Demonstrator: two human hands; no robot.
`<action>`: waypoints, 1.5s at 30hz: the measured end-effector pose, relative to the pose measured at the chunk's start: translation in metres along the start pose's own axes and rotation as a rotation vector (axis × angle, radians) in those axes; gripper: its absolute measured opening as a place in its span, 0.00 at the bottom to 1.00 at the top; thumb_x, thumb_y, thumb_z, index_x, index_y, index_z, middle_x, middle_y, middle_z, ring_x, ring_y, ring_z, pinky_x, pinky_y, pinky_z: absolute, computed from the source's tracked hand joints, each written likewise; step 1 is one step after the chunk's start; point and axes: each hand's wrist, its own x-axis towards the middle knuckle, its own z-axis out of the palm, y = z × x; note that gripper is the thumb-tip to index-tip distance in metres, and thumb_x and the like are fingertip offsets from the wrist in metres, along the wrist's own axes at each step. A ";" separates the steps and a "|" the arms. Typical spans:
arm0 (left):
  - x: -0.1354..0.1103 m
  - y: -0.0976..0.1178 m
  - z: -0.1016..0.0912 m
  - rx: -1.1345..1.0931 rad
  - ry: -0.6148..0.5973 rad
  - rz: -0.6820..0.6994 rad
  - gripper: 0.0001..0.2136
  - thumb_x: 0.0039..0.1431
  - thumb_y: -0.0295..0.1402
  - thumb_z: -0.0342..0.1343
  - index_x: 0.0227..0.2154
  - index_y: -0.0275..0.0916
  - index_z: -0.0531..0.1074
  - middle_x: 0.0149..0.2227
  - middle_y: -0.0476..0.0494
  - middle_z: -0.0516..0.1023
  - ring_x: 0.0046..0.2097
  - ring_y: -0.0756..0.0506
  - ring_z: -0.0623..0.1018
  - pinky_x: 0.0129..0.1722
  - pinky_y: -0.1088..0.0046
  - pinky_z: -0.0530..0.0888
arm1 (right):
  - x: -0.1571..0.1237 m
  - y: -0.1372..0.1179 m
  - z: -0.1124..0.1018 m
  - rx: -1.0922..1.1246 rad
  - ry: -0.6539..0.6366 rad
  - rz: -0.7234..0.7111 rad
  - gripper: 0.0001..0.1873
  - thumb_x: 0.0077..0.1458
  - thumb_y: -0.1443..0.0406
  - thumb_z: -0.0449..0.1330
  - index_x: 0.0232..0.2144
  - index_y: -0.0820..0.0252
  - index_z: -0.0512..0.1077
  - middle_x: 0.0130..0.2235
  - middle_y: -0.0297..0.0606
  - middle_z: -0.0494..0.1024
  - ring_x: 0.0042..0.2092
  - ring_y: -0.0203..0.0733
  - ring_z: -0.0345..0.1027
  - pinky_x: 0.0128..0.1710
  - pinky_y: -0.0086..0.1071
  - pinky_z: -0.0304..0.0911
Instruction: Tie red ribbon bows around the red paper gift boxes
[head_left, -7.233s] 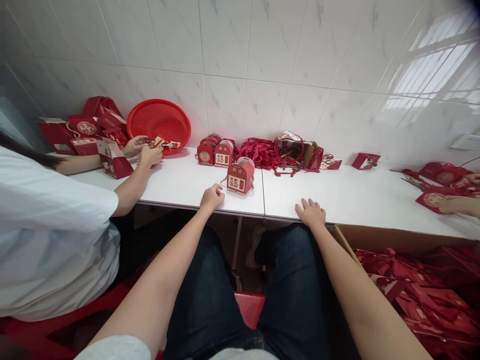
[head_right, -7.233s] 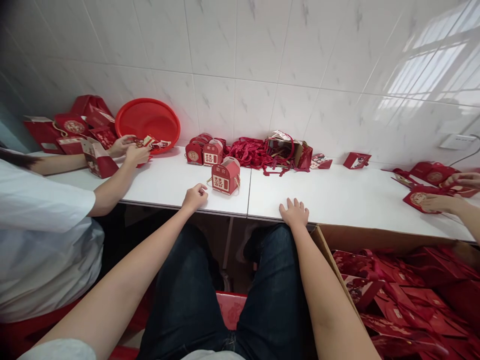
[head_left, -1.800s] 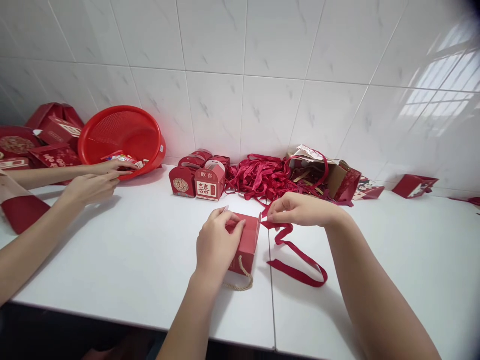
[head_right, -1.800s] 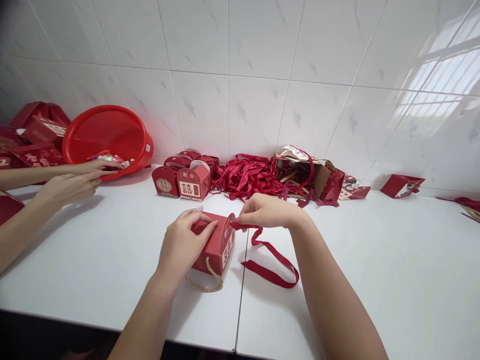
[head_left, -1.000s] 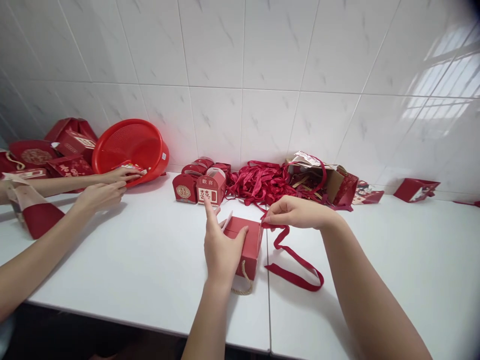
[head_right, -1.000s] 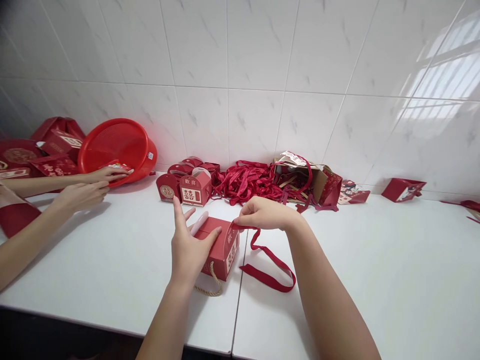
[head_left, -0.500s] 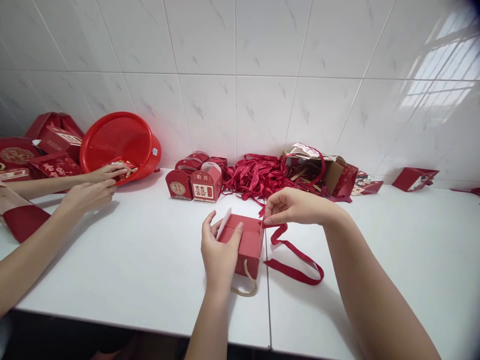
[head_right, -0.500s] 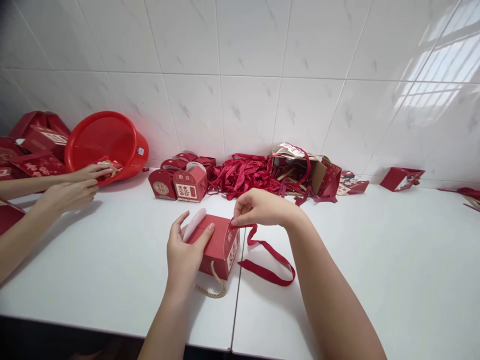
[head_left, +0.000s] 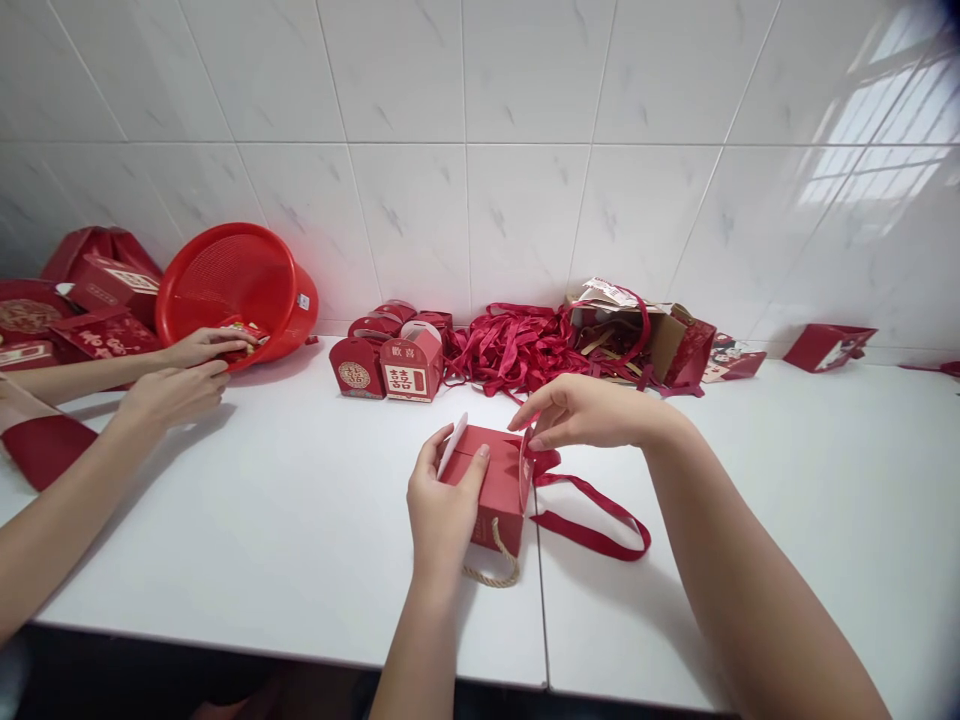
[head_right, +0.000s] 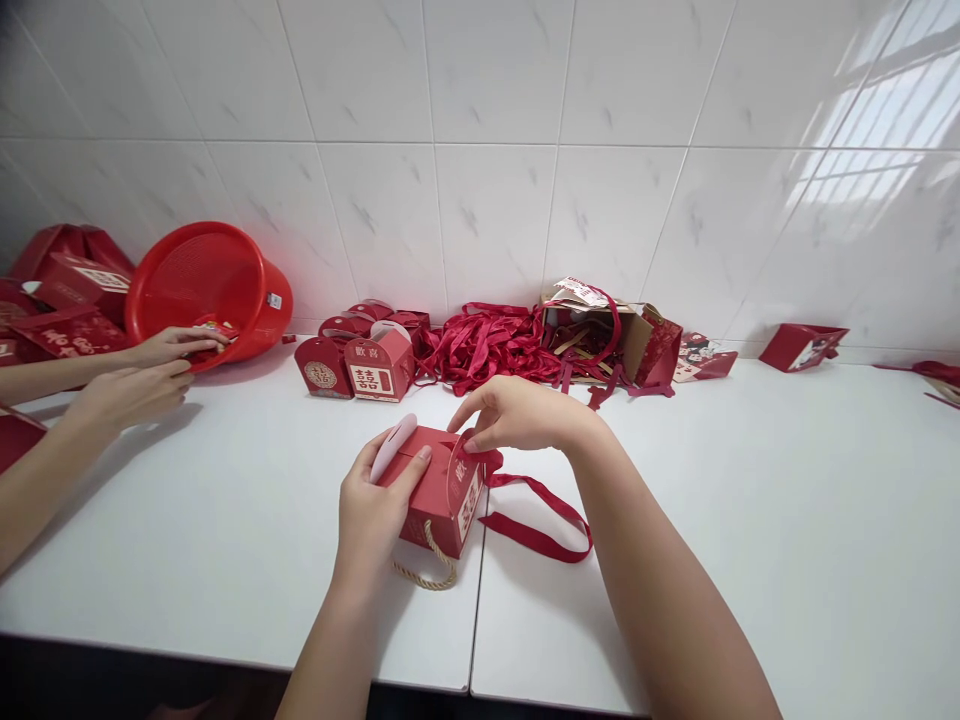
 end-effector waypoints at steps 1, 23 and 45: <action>0.000 0.000 0.000 -0.004 -0.001 0.002 0.21 0.51 0.39 0.59 0.49 0.44 0.69 0.54 0.42 0.71 0.48 0.42 0.75 0.45 0.67 0.75 | 0.000 0.000 0.000 -0.009 -0.011 -0.010 0.17 0.48 0.65 0.61 0.43 0.55 0.75 0.33 0.35 0.81 0.35 0.40 0.73 0.30 0.27 0.63; -0.003 0.002 -0.003 -0.021 -0.004 0.016 0.21 0.50 0.38 0.61 0.48 0.43 0.68 0.53 0.42 0.71 0.51 0.42 0.73 0.46 0.67 0.74 | -0.016 -0.007 -0.008 0.032 0.003 -0.103 0.10 0.51 0.60 0.59 0.32 0.60 0.76 0.34 0.37 0.77 0.36 0.39 0.68 0.34 0.30 0.62; 0.001 -0.010 0.001 -0.419 -0.083 -0.017 0.17 0.51 0.28 0.56 0.46 0.41 0.74 0.50 0.44 0.76 0.54 0.41 0.72 0.53 0.65 0.69 | 0.025 -0.018 0.043 0.317 -0.088 -0.215 0.05 0.54 0.68 0.54 0.26 0.62 0.68 0.23 0.30 0.70 0.26 0.32 0.64 0.25 0.25 0.60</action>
